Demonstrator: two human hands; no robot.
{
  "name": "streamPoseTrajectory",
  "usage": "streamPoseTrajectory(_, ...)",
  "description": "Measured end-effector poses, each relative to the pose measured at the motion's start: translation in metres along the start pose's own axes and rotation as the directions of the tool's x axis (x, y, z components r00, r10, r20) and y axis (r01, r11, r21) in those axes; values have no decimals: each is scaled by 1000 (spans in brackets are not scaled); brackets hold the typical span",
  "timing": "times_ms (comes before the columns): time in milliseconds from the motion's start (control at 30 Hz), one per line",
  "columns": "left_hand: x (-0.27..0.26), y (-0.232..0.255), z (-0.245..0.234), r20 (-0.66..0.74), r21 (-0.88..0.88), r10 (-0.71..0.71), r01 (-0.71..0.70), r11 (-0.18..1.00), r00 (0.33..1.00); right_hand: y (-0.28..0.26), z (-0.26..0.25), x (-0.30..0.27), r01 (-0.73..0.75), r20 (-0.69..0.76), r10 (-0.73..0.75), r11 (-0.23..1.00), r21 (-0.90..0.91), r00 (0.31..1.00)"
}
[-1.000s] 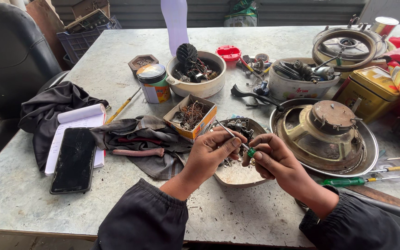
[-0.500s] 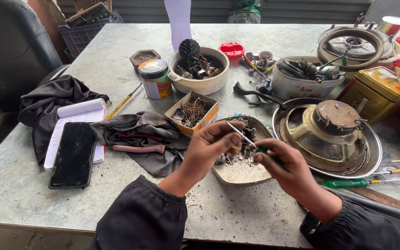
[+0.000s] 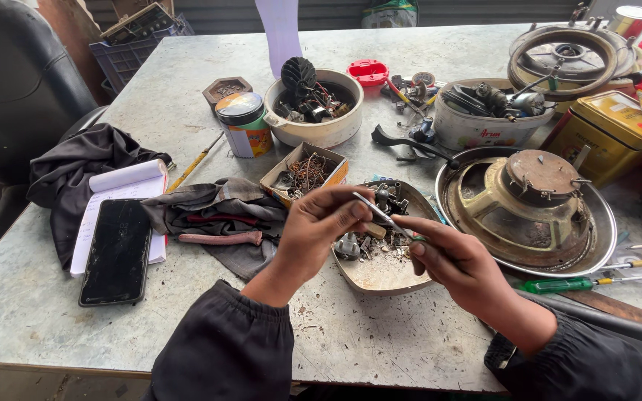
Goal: The person disassembles small metal lock components on a cluttered workbench. They use a green screwdriver to remove screws from a lock cylinder and a hammer to strike a metal piece, sorting the parts into a shallow metal tray.
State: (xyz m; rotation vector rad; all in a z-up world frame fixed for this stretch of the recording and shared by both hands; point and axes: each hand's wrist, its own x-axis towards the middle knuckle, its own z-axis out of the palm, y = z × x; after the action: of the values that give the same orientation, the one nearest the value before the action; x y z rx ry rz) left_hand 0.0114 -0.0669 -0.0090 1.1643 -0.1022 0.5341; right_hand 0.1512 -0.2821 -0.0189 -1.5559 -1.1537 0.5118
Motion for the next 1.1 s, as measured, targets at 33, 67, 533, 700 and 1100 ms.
streamPoseTrajectory(33, 3, 3, -3, -22, -53, 31, -33, 998, 999, -4, 0, -1, 63, -15, -64, 996, -67, 998)
streamPoseTrajectory(67, 4, 6, -7, -44, -105, 62, -66, 992, 997, -7, -1, -2, 124, -26, -128, 983, -135, 991)
streamPoseTrajectory(533, 3, -1, -19, -66, 24, 121, -119, 993, 990, -10, 2, -3, 160, -62, -178, 962, -220, 982)
streamPoseTrajectory(700, 1, 0, -16, -51, 75, 156, -152, 985, 986, -11, 1, -3, 188, -49, -202, 959, -213, 978)
streamPoseTrajectory(1100, 1, 10, -11, -9, 264, 165, -157, 952, 986, -15, -16, 0, -229, 110, 204, 916, 330, 973)
